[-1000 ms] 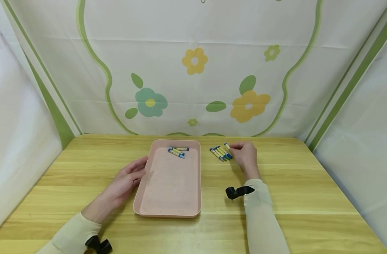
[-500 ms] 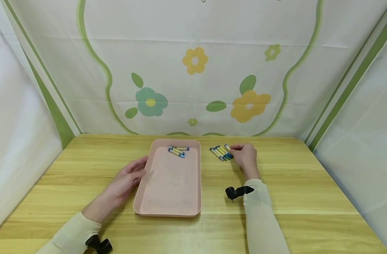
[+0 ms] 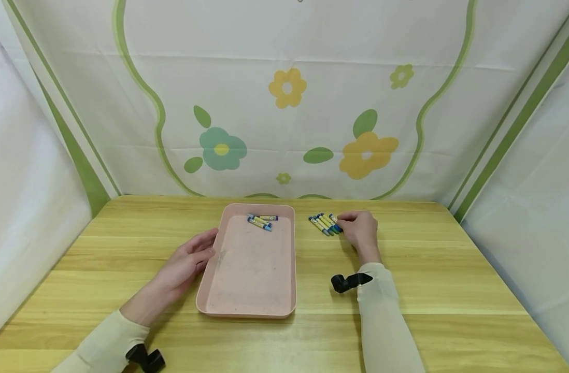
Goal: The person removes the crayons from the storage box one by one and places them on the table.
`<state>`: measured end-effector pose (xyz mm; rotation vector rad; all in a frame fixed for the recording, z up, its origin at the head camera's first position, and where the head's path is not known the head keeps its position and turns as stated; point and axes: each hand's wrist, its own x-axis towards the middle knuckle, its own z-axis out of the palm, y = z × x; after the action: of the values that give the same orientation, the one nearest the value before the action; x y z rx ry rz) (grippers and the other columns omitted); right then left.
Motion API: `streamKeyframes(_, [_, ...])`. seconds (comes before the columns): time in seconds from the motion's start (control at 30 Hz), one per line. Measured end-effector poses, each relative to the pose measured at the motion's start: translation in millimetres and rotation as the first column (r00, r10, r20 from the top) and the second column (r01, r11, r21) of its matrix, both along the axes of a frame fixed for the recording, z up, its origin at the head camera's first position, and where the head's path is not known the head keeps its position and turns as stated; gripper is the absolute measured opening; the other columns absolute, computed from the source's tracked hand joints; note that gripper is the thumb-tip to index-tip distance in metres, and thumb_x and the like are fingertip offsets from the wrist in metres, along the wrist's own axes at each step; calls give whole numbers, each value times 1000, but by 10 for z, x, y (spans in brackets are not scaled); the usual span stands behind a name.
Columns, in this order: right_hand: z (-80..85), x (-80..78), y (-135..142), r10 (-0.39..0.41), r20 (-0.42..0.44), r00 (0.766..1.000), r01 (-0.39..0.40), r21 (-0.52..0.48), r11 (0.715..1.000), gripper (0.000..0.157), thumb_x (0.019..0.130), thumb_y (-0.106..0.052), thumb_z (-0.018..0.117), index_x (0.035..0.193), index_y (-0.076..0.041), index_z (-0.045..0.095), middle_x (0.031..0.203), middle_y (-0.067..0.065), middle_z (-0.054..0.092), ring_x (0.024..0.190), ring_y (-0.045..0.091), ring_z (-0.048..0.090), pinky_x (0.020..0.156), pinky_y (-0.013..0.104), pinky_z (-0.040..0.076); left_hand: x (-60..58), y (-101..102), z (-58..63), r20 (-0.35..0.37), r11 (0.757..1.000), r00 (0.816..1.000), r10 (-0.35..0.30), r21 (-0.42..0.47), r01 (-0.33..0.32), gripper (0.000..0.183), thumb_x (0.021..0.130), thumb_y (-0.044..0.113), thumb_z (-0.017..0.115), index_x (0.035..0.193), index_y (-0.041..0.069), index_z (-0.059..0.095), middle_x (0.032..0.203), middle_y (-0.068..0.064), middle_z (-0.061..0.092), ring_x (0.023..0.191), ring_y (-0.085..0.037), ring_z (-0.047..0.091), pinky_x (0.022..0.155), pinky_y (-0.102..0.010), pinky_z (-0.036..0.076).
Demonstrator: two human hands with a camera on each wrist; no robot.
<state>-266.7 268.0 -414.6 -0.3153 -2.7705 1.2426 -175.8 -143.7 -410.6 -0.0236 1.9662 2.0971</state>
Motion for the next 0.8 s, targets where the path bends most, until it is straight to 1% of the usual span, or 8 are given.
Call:
streamKeyframes(0.03, [2, 0, -1, -1, 1, 1000, 1, -1, 1000, 28, 100, -28, 72, 118, -9, 82, 131, 18, 75, 133, 40, 61, 114, 54, 48, 1, 2, 1, -2, 1000, 1000, 0, 0, 0, 59, 108, 4, 49, 165, 5, 33, 173, -15, 34, 158, -30, 35, 127, -46, 34])
streamKeyframes(0.17, [11, 3, -4, -2, 4, 1000, 2, -3, 1000, 28, 100, -29, 72, 119, -9, 82, 132, 19, 75, 133, 40, 61, 113, 54, 48, -8, 2, 0, -1, 1000, 1000, 2, -6, -2, 59, 108, 4, 49, 165, 5, 34, 173, -15, 35, 158, -29, 35, 126, -43, 35])
streamKeyframes(0.37, [13, 12, 4, 6, -11, 1000, -6, 3, 1000, 28, 99, -26, 73, 119, -9, 82, 132, 19, 74, 133, 39, 61, 113, 53, 48, 0, 2, -1, -5, 1000, 1000, -4, 2, 4, 59, 108, 3, 49, 165, 4, 33, 173, -16, 34, 159, -31, 34, 128, -47, 33])
streamKeyframes(0.6, [13, 15, 0, 7, -11, 1000, -7, 17, 1000, 27, 100, -26, 73, 119, -9, 82, 132, 20, 74, 132, 41, 62, 113, 55, 48, 5, 2, 10, -7, 1000, 1000, -2, 2, 2, 59, 108, 2, 49, 165, 4, 33, 173, -16, 34, 159, -31, 35, 128, -47, 34])
streamKeyframes(0.8, [2, -1, -18, -5, -18, 1000, 5, 10, 1000, 26, 99, -27, 74, 117, -10, 82, 130, 18, 76, 131, 39, 62, 112, 53, 49, 8, 3, 14, -6, 1000, 1000, -5, 2, 5, 59, 108, 2, 49, 165, 3, 33, 173, -17, 33, 160, -32, 33, 129, -48, 31])
